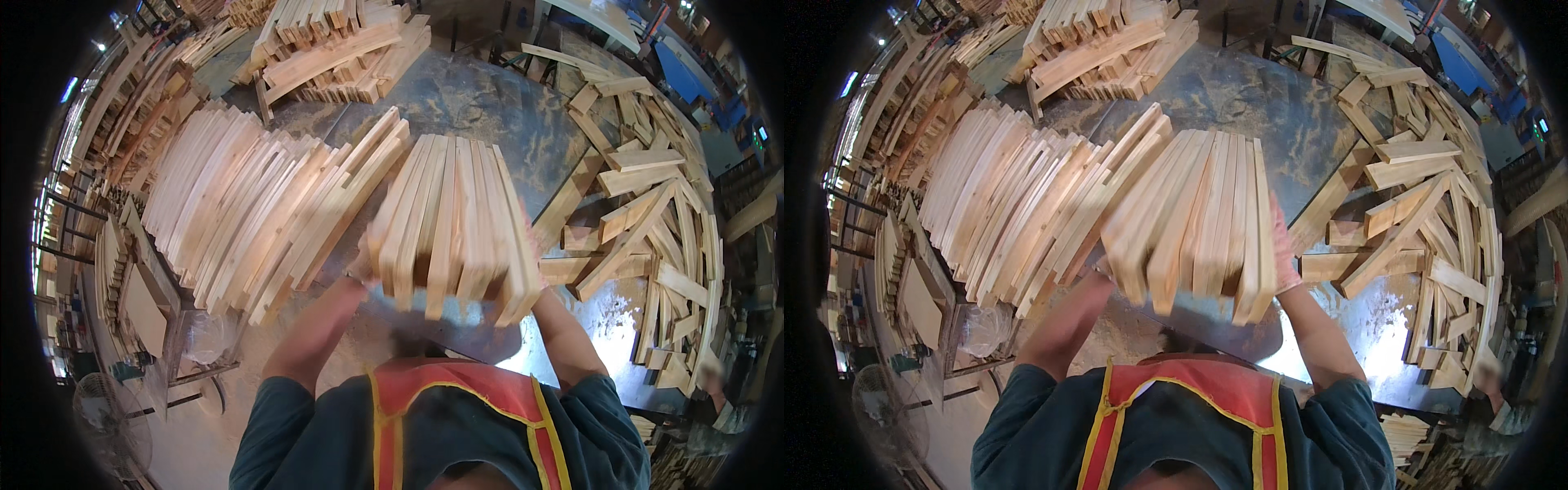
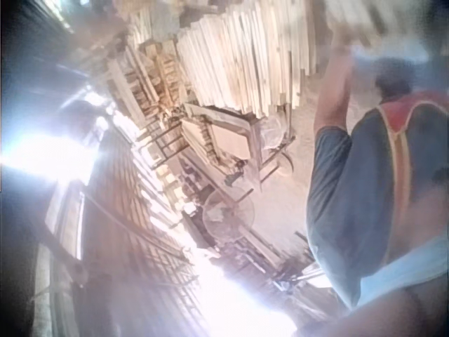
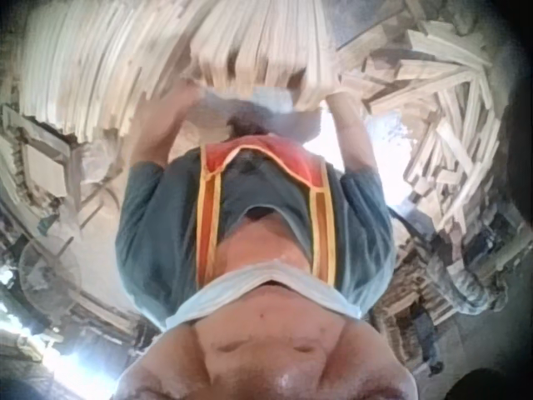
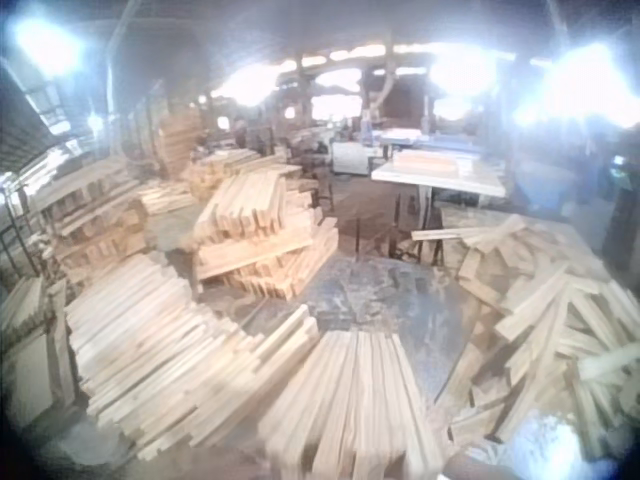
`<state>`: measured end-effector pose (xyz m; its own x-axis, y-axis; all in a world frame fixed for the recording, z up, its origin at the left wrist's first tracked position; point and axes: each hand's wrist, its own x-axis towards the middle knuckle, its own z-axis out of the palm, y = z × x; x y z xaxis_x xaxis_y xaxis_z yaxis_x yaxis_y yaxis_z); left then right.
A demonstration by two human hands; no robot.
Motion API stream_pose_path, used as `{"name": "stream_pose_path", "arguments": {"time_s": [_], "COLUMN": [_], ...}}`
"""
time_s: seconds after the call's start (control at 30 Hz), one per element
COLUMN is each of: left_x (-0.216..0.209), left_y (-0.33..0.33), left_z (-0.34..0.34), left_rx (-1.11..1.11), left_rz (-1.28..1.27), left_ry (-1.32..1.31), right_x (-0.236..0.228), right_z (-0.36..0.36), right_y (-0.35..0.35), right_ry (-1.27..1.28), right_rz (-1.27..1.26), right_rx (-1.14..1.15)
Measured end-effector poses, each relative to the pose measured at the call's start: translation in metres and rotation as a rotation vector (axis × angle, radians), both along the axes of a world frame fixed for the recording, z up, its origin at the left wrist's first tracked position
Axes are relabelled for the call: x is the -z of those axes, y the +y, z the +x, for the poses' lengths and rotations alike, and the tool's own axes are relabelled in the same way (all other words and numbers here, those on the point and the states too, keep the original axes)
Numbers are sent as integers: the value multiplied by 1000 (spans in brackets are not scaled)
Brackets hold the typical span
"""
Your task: The person repeatedly picks up light-colored wooden planks from a large pile on a metal table and stacks them neatly into a growing pile. The person handles the planks by hand, aligning them and placing them one by one or in small groups.
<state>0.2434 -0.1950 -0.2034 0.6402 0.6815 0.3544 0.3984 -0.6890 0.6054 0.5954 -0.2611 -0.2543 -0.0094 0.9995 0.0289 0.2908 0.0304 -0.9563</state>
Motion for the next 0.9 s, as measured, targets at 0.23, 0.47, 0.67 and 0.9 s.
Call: {"name": "stream_pose_path", "arguments": {"time_s": [0.23,0.47,0.67,0.9], "left_x": [48,29,-10,-33], "left_y": [-43,-44,-85,-13], "left_z": [-27,-34,-3,41], "left_rx": [-145,-305,-495,-511], "left_rz": [-60,-424,-899,-904], "left_ry": [918,676,323,376], "right_x": [11,-25,2,-54], "right_z": [-53,-52,-86,-83], "right_y": [-68,-86,-126,-37], "right_ry": [-1257,-687,145,284], "right_rz": [-329,-408,-366,-555], "right_rx": [-203,-70,192,447]}}
